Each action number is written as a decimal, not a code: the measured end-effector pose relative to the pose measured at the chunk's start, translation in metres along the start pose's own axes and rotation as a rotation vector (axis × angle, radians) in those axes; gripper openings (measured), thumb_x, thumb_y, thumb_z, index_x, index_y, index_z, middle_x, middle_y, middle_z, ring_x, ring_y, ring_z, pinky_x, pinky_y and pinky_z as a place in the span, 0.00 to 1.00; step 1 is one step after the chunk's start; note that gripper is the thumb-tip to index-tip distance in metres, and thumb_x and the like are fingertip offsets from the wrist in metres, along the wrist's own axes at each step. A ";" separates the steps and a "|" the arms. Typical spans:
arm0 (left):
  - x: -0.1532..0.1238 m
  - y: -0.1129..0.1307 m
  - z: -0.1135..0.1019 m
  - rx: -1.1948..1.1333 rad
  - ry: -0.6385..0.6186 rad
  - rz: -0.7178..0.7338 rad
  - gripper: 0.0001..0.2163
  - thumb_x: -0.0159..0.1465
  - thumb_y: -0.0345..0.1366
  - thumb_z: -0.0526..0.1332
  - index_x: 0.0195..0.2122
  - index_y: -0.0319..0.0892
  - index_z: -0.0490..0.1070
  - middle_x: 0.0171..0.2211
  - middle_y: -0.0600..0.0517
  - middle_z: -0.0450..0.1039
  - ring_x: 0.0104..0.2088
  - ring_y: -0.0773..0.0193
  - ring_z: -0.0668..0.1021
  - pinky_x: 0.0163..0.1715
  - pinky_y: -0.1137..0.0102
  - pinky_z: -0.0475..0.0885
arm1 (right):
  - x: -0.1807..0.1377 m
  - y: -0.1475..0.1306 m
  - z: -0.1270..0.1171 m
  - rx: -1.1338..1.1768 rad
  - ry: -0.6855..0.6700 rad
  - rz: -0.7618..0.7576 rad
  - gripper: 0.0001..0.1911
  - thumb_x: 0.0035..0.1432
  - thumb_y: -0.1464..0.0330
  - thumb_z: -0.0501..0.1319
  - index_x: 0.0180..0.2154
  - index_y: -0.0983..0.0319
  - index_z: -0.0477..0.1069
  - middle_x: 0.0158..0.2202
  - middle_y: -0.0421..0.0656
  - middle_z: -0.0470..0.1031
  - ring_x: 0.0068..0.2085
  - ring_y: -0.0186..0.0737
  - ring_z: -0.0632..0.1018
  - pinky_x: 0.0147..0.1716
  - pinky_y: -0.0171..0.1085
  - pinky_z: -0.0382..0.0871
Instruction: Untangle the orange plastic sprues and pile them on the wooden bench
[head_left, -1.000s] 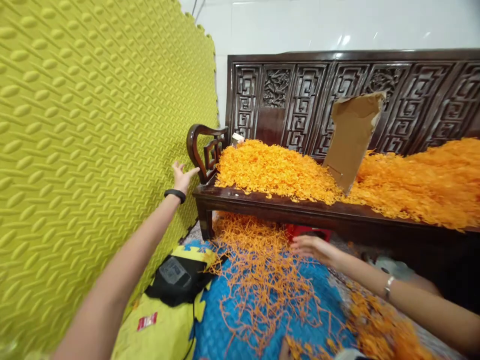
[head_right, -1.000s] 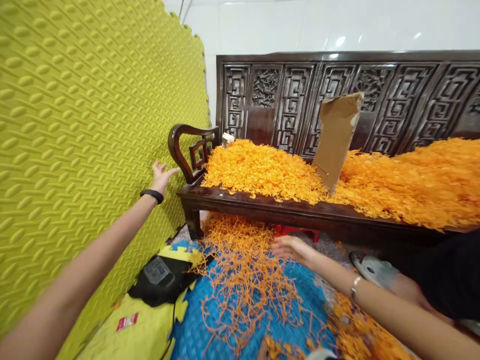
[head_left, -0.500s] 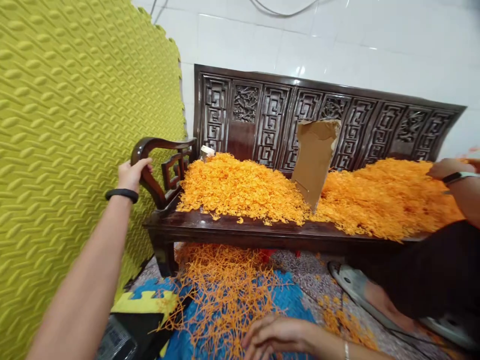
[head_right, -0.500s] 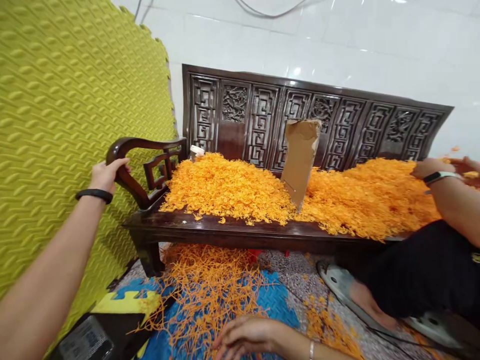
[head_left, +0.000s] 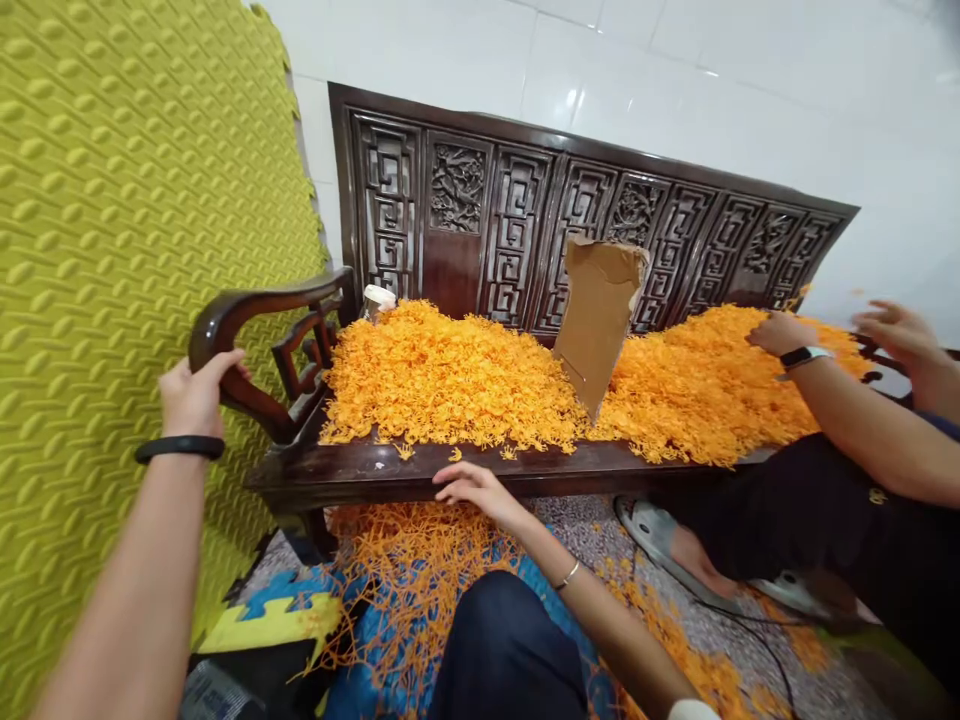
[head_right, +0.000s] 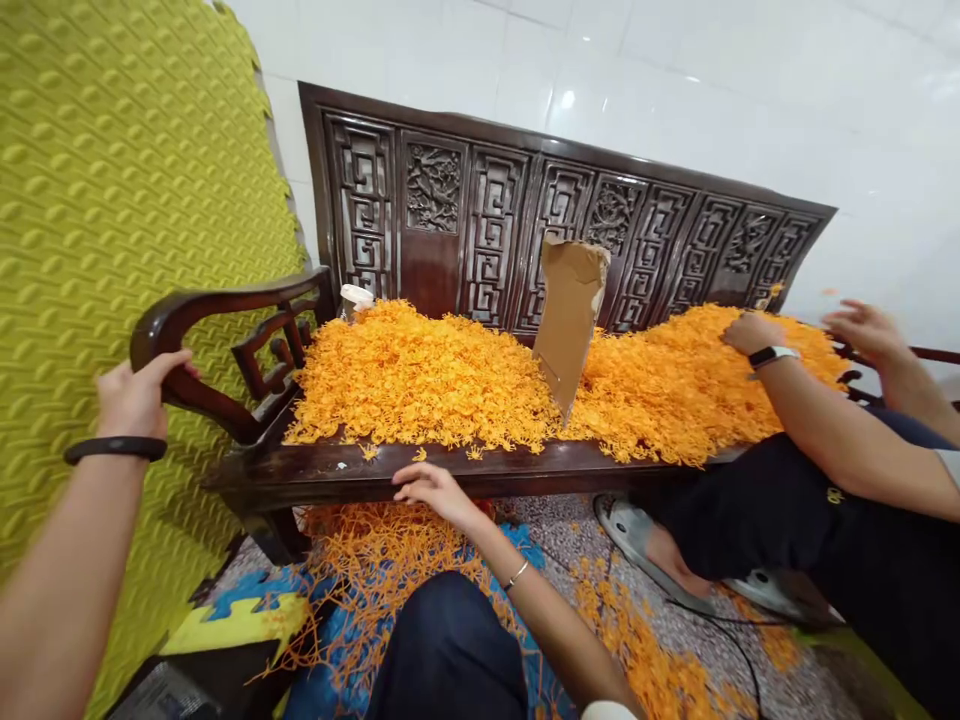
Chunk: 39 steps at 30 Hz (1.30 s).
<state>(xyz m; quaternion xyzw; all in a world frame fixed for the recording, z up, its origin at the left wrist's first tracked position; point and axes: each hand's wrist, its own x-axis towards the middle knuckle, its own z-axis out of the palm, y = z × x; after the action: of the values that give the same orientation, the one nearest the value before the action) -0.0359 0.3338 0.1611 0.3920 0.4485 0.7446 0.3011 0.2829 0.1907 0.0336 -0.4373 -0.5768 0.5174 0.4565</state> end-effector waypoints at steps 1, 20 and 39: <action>0.001 -0.001 -0.001 0.005 -0.004 0.000 0.08 0.42 0.31 0.67 0.17 0.40 0.66 0.15 0.60 0.67 0.20 0.69 0.68 0.21 0.74 0.66 | 0.008 -0.005 -0.008 -0.030 0.095 -0.030 0.17 0.49 0.62 0.61 0.40 0.63 0.69 0.42 0.49 0.73 0.42 0.42 0.75 0.42 0.42 0.67; 0.008 -0.017 -0.007 0.052 0.014 0.055 0.10 0.44 0.39 0.65 0.20 0.38 0.67 0.17 0.56 0.67 0.20 0.70 0.68 0.22 0.74 0.65 | 0.159 -0.041 -0.113 -0.505 0.571 0.022 0.52 0.35 0.50 0.67 0.61 0.50 0.46 0.65 0.46 0.30 0.63 0.60 0.42 0.58 0.56 0.39; 0.014 -0.036 -0.008 0.042 0.069 0.187 0.08 0.49 0.35 0.65 0.20 0.39 0.68 0.17 0.55 0.67 0.19 0.68 0.68 0.21 0.70 0.66 | 0.226 -0.060 -0.123 -0.822 0.447 -0.007 0.49 0.46 0.48 0.58 0.62 0.61 0.40 0.62 0.52 0.47 0.61 0.46 0.54 0.56 0.42 0.54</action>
<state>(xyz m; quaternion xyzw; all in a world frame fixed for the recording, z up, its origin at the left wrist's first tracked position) -0.0463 0.3564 0.1306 0.4124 0.4357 0.7730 0.2063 0.3560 0.4307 0.1160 -0.6808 -0.6228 0.1373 0.3602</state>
